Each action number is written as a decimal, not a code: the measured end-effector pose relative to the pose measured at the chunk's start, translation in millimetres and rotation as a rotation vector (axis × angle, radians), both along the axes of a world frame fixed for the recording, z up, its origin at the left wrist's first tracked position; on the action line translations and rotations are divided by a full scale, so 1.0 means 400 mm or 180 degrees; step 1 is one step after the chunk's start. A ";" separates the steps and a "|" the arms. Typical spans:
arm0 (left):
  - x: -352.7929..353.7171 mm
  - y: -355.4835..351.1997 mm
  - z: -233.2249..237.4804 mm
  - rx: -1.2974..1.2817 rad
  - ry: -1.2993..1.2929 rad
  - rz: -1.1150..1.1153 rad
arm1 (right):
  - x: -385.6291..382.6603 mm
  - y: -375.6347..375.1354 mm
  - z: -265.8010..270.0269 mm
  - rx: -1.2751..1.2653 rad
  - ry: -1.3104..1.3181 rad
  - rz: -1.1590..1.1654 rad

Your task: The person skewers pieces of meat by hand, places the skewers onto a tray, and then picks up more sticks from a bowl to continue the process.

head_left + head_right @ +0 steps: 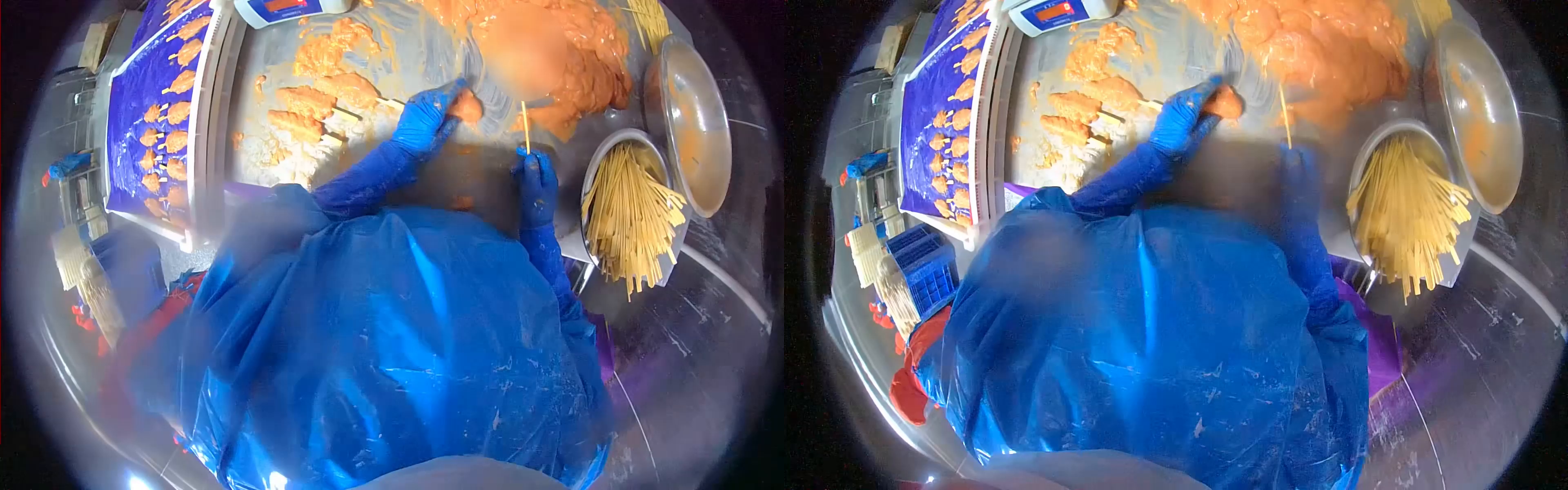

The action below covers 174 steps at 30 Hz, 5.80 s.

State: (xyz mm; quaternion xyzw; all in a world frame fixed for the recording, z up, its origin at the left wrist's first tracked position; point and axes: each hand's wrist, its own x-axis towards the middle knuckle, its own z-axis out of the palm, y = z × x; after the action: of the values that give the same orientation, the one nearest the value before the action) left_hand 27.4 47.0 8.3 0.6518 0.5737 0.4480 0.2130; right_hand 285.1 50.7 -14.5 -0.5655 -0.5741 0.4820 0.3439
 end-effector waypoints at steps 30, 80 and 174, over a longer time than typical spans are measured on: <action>-0.017 0.009 0.068 0.0288 0.0687 0.0338 | -0.225 0.182 0.098 0.0779 0.0428 0.0985; 0.058 -0.011 -0.061 0.0212 0.1057 -0.0662 | 0.085 -0.140 0.102 0.1040 -0.1362 0.0476; -0.025 -0.058 -0.045 -0.0079 0.0511 0.0233 | -0.063 -0.040 0.055 0.1272 -0.0773 0.0945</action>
State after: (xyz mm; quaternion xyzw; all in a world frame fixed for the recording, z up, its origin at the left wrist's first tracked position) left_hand 17.2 23.7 -9.7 0.6615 0.6178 0.3947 0.1579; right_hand 259.8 34.6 7.5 -0.4498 -0.7714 0.3330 0.3029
